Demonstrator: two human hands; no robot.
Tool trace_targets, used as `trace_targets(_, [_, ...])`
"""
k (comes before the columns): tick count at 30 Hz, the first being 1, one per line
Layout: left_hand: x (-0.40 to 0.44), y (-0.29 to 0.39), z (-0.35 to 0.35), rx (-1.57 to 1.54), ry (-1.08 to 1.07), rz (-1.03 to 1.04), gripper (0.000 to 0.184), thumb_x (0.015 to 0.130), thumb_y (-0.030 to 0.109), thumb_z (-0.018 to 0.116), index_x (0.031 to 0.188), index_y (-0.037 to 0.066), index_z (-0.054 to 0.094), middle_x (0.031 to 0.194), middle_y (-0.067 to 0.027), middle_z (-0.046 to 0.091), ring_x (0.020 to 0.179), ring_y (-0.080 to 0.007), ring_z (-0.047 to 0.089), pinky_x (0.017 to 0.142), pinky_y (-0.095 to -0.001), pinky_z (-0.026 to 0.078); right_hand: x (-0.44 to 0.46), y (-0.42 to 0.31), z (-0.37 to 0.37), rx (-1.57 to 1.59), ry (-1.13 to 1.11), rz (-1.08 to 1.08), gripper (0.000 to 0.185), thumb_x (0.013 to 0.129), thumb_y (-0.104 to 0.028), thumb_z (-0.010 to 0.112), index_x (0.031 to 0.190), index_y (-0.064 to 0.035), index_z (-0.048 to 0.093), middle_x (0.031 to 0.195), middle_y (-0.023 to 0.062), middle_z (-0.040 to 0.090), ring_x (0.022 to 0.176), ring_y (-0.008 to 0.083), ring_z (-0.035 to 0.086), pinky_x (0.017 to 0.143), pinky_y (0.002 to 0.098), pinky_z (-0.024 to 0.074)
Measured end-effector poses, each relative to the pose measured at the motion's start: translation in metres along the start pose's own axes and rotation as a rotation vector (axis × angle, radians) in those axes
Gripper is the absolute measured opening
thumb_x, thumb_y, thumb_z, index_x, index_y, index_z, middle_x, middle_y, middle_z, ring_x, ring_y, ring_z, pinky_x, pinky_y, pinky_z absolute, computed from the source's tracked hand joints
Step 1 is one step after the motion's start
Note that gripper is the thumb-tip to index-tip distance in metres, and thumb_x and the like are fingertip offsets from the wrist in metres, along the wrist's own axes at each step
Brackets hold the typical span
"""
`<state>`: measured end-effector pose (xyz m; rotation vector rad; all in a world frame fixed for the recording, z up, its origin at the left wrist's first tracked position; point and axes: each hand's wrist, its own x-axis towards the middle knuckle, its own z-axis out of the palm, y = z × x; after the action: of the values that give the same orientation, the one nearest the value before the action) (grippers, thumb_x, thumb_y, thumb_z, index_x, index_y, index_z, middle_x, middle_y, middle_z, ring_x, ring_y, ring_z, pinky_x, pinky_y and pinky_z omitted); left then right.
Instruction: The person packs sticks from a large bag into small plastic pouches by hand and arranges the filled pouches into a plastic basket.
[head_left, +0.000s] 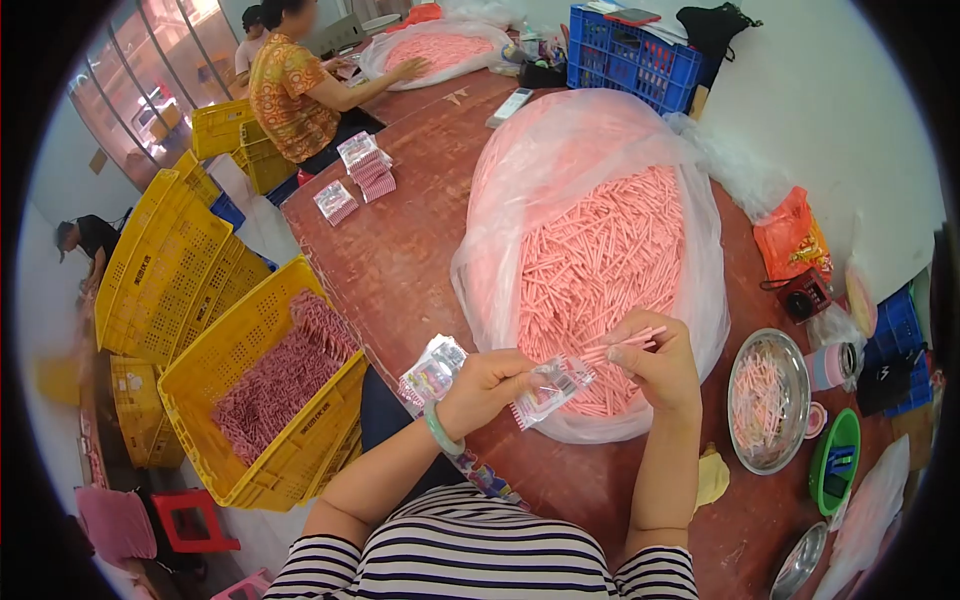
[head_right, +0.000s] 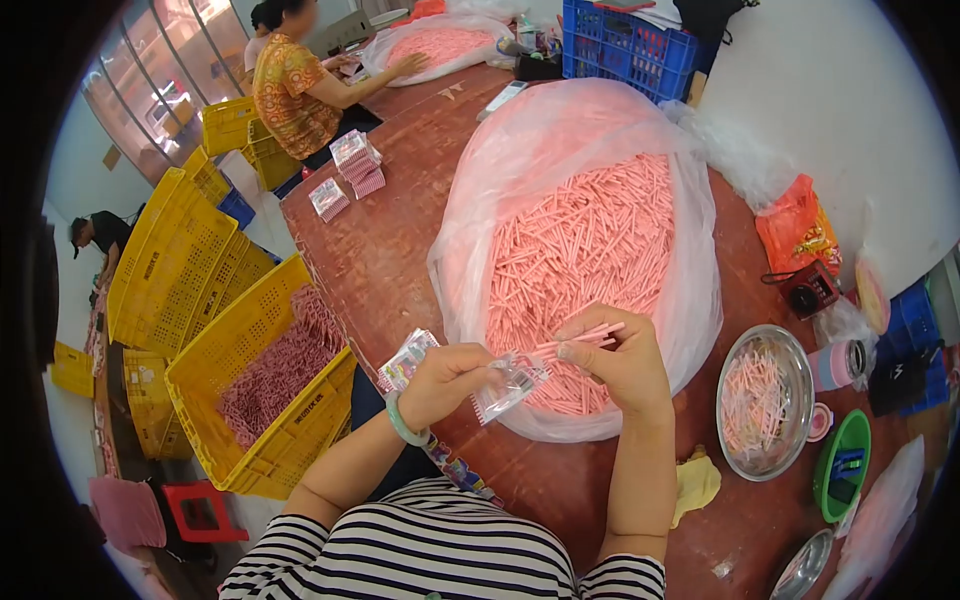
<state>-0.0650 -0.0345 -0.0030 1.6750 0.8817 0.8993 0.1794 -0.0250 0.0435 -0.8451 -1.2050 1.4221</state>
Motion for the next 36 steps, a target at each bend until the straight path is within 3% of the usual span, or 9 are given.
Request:
trace_targets(7, [0.005,0.003,0.007,0.064,-0.045,0.063,0.019,0.092,0.017,0.061,0.09,0.0,0.068,0.078,-0.0086,0.063,0.072,-0.0186,0.059,0.066,-0.0286,0.046,-0.003,-0.003,-0.004,0.026,-0.029,0.088,0.013,0.076,0.0,0.075,0.087,0.0012,0.067,0.068,0.0002,0.061,0.052,0.0017,0.045,0.043,0.0181,0.031])
trace_targets(16, [0.017,-0.002,0.027,-0.124,-0.008,0.01,0.018,0.093,0.01,0.059,0.103,-0.002,0.068,0.088,-0.0067,0.065,0.08,-0.0134,0.058,0.072,-0.0271,0.046,-0.004,-0.006,-0.001,-0.194,-0.205,0.088,0.021,0.079,-0.003,0.073,0.098,-0.0027,0.067,0.091,0.0005,0.061,0.076,0.0045,0.054,0.065,0.0187,0.043])
trace_targets(19, [0.023,-0.003,0.034,-0.213,0.013,-0.036,0.02,0.094,0.014,0.06,0.104,-0.001,0.068,0.086,-0.0052,0.064,0.079,-0.0105,0.057,0.07,-0.0259,0.046,-0.005,-0.009,0.002,-0.318,-0.082,0.015,0.035,0.076,-0.003,0.074,0.109,-0.0052,0.064,0.099,0.0032,0.055,0.084,0.0103,0.055,0.072,0.0224,0.0447])
trace_targets(22, [0.031,-0.006,0.042,-0.281,0.039,-0.024,0.02,0.094,0.013,0.059,0.102,-0.003,0.068,0.086,-0.0041,0.064,0.079,-0.0094,0.056,0.07,-0.0246,0.045,-0.004,-0.022,0.013,-0.745,-0.041,-0.289,0.047,0.072,-0.003,0.074,0.117,-0.0052,0.062,0.1,0.0069,0.051,0.089,0.0175,0.055,0.078,0.026,0.0444])
trace_targets(23, [0.035,-0.007,0.042,-0.278,0.002,-0.044,0.019,0.095,0.013,0.058,0.103,-0.002,0.067,0.088,-0.0022,0.064,0.079,-0.0092,0.056,0.071,-0.0238,0.045,-0.004,-0.017,0.011,-0.748,-0.062,-0.303,0.054,0.07,-0.004,0.074,0.122,-0.0046,0.059,0.103,0.0101,0.052,0.098,0.0242,0.054,0.088,0.032,0.0429])
trace_targets(26, [0.041,-0.007,0.049,-0.444,-0.024,-0.124,0.02,0.096,0.012,0.057,0.105,-0.001,0.067,0.092,-0.0017,0.066,0.082,-0.009,0.058,0.073,-0.0242,0.047,-0.003,-0.009,0.001,-0.737,-0.142,-0.188,0.057,0.071,-0.007,0.075,0.125,-0.0046,0.058,0.113,0.0118,0.052,0.107,0.0266,0.051,0.094,0.0361,0.0409])
trace_targets(29, [0.048,0.006,0.045,-0.624,-0.108,-0.203,0.02,0.096,0.012,0.056,0.108,-0.001,0.066,0.095,-0.0024,0.067,0.086,-0.0089,0.061,0.077,-0.0253,0.049,-0.005,-0.016,0.001,-0.649,-0.154,-0.092,0.06,0.072,-0.007,0.074,0.129,-0.0048,0.056,0.118,0.0134,0.052,0.11,0.0284,0.051,0.096,0.0375,0.0405])
trace_targets(32, [0.05,0.0,0.04,-0.703,-0.09,-0.237,0.019,0.095,0.011,0.057,0.106,-0.001,0.066,0.096,-0.0041,0.068,0.089,-0.0095,0.062,0.079,-0.0263,0.05,-0.002,-0.019,0.017,-0.928,0.095,-0.484,0.061,0.072,-0.003,0.072,0.131,-0.0065,0.055,0.116,0.0138,0.054,0.103,0.0278,0.055,0.089,0.0351,0.0451])
trace_targets(36, [0.055,0.002,0.033,-0.763,-0.017,-0.231,0.018,0.095,0.012,0.057,0.105,0.0,0.066,0.095,-0.0027,0.067,0.088,-0.0094,0.062,0.078,-0.0265,0.05,0.0,-0.014,0.006,-0.914,-0.003,-0.429,0.063,0.074,0.002,0.069,0.134,-0.0069,0.053,0.111,0.0096,0.054,0.091,0.0188,0.056,0.078,0.0294,0.0481])
